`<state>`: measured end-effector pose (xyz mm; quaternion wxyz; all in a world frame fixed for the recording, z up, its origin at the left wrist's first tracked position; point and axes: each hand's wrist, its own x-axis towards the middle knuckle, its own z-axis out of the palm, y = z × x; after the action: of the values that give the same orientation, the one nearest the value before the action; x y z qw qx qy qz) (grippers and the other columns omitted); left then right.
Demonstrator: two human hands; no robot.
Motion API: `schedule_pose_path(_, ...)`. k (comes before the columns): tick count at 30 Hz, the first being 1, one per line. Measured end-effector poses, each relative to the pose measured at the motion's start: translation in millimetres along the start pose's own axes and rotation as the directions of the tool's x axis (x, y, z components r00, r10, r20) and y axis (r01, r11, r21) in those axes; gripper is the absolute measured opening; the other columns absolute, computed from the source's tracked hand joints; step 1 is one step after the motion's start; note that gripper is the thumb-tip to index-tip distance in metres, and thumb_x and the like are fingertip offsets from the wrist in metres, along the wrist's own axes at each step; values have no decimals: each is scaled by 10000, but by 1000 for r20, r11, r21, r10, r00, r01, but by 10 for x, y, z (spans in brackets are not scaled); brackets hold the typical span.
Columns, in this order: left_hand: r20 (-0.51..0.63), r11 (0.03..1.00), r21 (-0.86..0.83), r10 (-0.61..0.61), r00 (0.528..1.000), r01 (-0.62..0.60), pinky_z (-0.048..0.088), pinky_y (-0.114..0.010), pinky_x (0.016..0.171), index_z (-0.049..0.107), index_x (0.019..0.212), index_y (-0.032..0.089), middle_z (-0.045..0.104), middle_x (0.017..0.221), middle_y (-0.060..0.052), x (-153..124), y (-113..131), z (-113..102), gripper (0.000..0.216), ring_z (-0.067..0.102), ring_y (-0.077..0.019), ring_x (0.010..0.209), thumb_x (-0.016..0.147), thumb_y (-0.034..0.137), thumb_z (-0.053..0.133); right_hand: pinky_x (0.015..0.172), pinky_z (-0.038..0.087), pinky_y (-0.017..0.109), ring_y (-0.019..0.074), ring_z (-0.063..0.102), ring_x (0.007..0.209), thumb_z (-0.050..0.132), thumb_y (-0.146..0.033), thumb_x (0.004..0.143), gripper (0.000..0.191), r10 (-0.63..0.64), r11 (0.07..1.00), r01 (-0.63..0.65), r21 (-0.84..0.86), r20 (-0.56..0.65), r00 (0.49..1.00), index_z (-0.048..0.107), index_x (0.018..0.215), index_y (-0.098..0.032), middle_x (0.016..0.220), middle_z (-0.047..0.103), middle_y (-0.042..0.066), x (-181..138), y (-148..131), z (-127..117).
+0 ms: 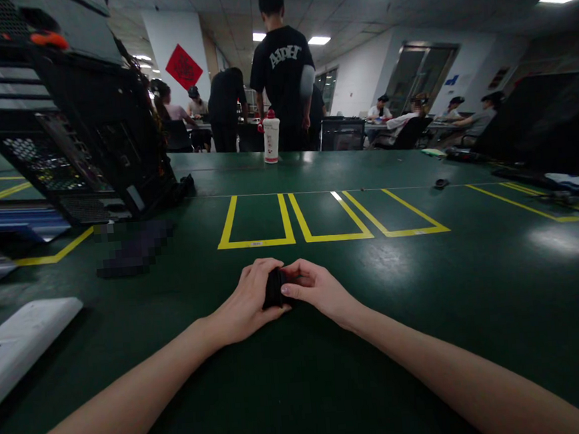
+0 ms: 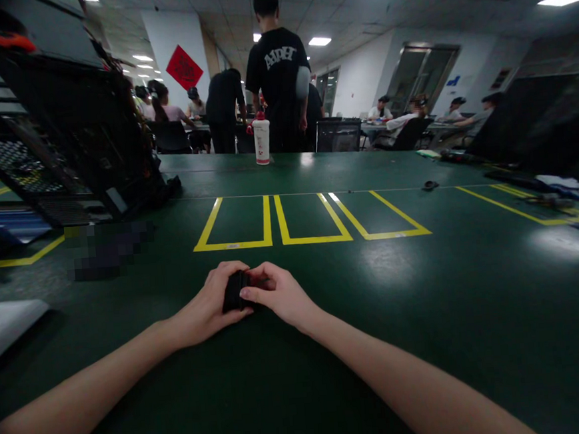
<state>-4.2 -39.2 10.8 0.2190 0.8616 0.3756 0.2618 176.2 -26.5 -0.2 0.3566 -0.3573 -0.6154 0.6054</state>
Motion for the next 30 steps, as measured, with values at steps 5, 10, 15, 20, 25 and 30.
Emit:
schedule_pose_path(5,19,1000,9,-2,1000,1,388,-451,887,276,1198,247,388,1166,-84,-1,1,-4,544,412,-254,1070,754,212,589,867,449,384,181,571,955,677,-216,650,320,-78,995,78,-55,2,997,493,912,-202,973,567,11,-27,10,4)
schedule_pose_path(10,19,1000,3,-16,1000,16,393,-443,888,278,1194,248,378,1175,-81,-6,-4,10,547,404,-253,1077,751,238,598,800,480,368,180,584,913,605,-273,725,221,-72,997,72,-31,5,997,509,908,-195,952,562,18,-14,23,-14)
schedule_pose_path(15,15,1000,-12,-21,1000,21,402,-444,878,279,1194,254,390,1166,-75,-6,6,3,540,420,-249,1064,755,231,593,804,483,362,179,571,935,592,-270,739,240,-66,997,66,-39,3,998,496,951,-212,992,547,18,-14,25,-7)
schedule_pose_path(20,7,1000,-4,-15,1000,15,395,-438,883,280,1190,249,394,1158,-76,-3,8,0,535,423,-244,1062,755,224,591,839,468,380,184,544,980,577,-284,753,265,-42,994,41,-97,-8,999,484,991,-215,1042,526,29,-31,12,5)
schedule_pose_path(25,18,1000,25,-1,1000,1,380,-464,891,260,1193,242,377,1165,-88,-2,5,9,546,402,-261,1081,755,214,585,814,478,367,180,553,961,620,-251,715,243,-72,992,72,-105,6,997,480,911,-219,1007,528,8,-26,36,7)
schedule_pose_path(30,20,1000,22,-1,1000,1,383,-476,878,257,1189,256,374,1163,-86,2,5,7,539,409,-270,1071,759,210,579,785,488,335,162,566,924,605,-246,729,232,-98,991,99,-85,25,995,479,923,-226,967,533,0,-38,38,10)
